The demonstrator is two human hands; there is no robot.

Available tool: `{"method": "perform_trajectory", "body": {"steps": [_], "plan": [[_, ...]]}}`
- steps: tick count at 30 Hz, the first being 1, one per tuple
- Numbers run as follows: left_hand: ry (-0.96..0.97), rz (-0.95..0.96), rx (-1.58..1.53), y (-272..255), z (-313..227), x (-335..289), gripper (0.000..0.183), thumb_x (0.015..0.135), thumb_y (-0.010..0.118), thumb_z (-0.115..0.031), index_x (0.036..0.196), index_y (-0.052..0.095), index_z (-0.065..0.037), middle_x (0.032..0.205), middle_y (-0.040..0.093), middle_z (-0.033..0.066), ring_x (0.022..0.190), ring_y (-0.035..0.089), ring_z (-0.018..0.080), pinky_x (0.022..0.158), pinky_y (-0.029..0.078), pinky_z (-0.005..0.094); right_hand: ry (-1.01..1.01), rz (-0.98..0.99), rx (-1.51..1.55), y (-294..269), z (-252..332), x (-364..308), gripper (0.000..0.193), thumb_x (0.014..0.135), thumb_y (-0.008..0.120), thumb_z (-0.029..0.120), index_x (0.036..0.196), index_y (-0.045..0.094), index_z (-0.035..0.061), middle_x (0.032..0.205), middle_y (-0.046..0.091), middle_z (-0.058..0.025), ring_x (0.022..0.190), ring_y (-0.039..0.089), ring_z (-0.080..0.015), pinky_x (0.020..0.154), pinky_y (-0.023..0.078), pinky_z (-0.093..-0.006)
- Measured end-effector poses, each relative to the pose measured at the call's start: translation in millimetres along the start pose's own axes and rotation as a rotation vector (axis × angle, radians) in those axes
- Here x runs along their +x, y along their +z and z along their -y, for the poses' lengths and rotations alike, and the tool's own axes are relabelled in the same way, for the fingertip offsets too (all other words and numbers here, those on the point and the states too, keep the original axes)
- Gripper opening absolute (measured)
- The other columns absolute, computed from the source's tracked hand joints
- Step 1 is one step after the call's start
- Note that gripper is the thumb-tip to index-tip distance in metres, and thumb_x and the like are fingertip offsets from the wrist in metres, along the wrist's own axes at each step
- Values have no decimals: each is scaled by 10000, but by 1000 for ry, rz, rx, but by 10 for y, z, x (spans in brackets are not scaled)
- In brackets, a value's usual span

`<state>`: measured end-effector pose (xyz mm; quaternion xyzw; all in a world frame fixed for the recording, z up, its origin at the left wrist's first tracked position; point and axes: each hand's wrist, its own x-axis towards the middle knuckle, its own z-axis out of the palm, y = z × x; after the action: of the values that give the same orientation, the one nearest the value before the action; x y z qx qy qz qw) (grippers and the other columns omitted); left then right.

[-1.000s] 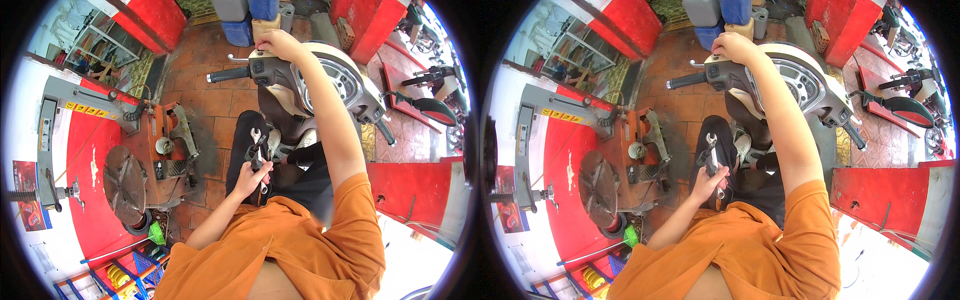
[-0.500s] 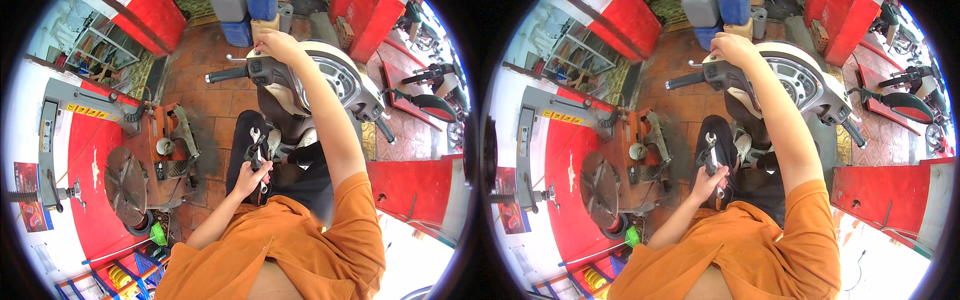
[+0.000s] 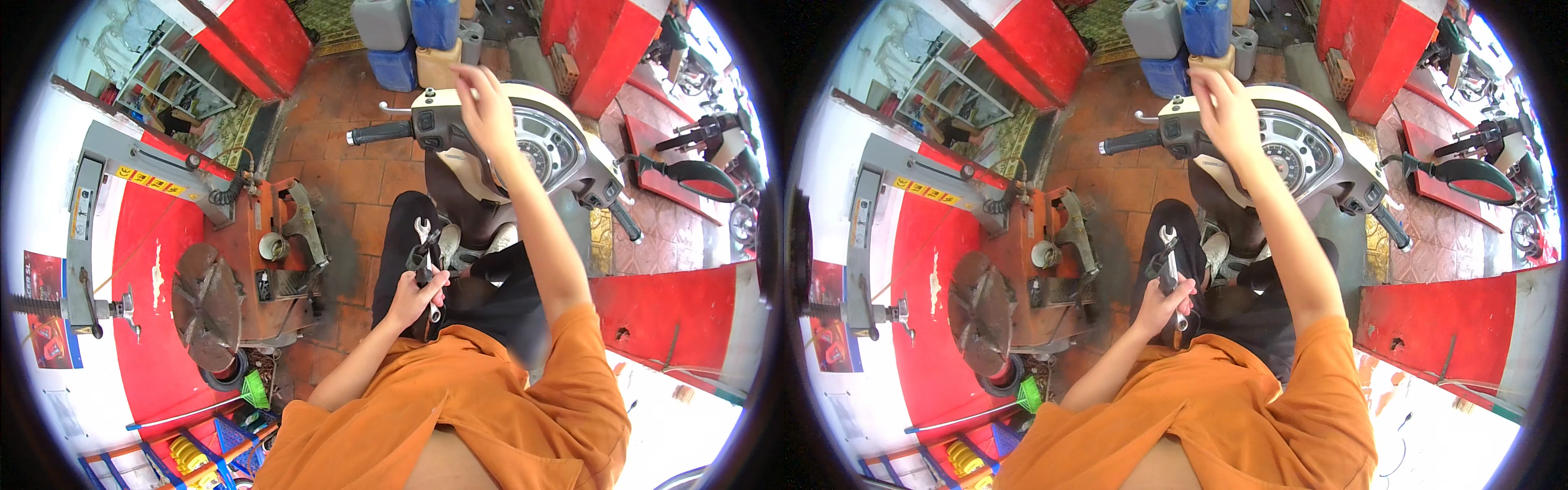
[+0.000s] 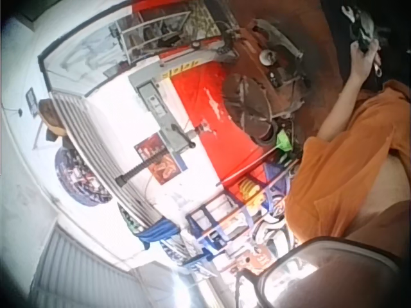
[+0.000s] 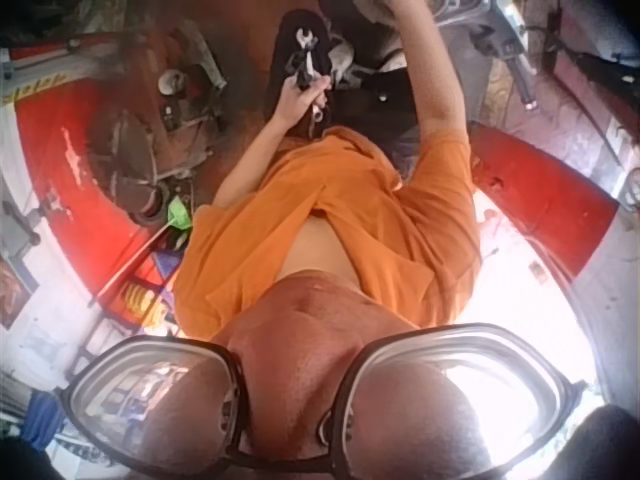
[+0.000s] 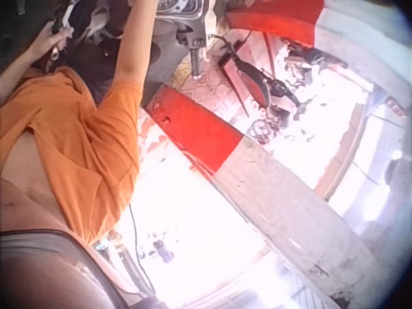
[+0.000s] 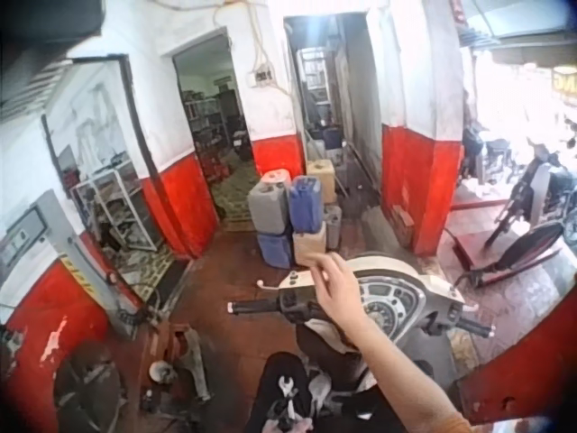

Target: The person unscrews a side mirror from the handlebar of a scooter using a wrench and then reattaches it by hand and with the wrench.

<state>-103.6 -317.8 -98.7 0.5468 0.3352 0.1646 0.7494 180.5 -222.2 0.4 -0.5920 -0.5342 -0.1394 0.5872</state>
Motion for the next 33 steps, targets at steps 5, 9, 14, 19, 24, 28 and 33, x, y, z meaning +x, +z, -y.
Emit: {"method": "perform_trajectory", "body": {"steps": [5,9,14,19,24,28,33], "plan": [[-64,70,52,50,-51,46,215,928,648,-195,827,618,-9,601,580,21,559,574,101,585,490,266,648,140,249,-608,377,-1729,259,1013,502,187,1195,611,38,930,614,-39,816,573,-107,658,475,-245],[-10,241,97,107,14,98,267,953,634,-266,826,640,-32,607,604,16,539,576,91,538,444,241,1116,221,663,-735,988,-2674,407,1042,417,351,1267,558,43,926,588,-30,795,551,-97,687,469,-239],[-29,440,91,275,76,156,266,957,633,-287,866,666,-39,655,629,17,608,607,110,588,464,257,1197,334,927,-911,1117,-2697,500,1038,390,416,1310,511,14,944,586,-38,671,548,-120,616,468,-257],[-96,573,122,262,100,212,226,928,669,-180,1073,570,-38,813,643,51,652,638,133,593,518,266,1255,384,1027,-1023,1100,-2363,293,1042,437,264,1094,578,13,884,608,-72,559,603,-156,480,494,-252],[-81,504,44,171,106,140,228,944,645,-226,1034,623,-17,791,657,55,681,641,126,628,504,262,1192,441,999,-1009,1060,-2372,264,1043,452,264,1010,569,30,813,628,-50,620,644,-150,508,460,-242],[-23,433,-8,36,184,95,301,981,574,-264,990,679,17,727,661,55,709,637,123,697,497,259,1260,-61,1109,-898,1124,-2415,286,1051,418,343,1071,531,82,799,623,-41,787,665,-170,665,508,-286],[60,395,-91,-179,217,100,319,1013,468,-228,1000,654,30,706,650,89,726,652,175,775,530,329,1371,-236,1159,-972,989,-2503,278,1053,406,347,1077,522,95,762,602,-42,687,650,-159,605,524,-273]]}}
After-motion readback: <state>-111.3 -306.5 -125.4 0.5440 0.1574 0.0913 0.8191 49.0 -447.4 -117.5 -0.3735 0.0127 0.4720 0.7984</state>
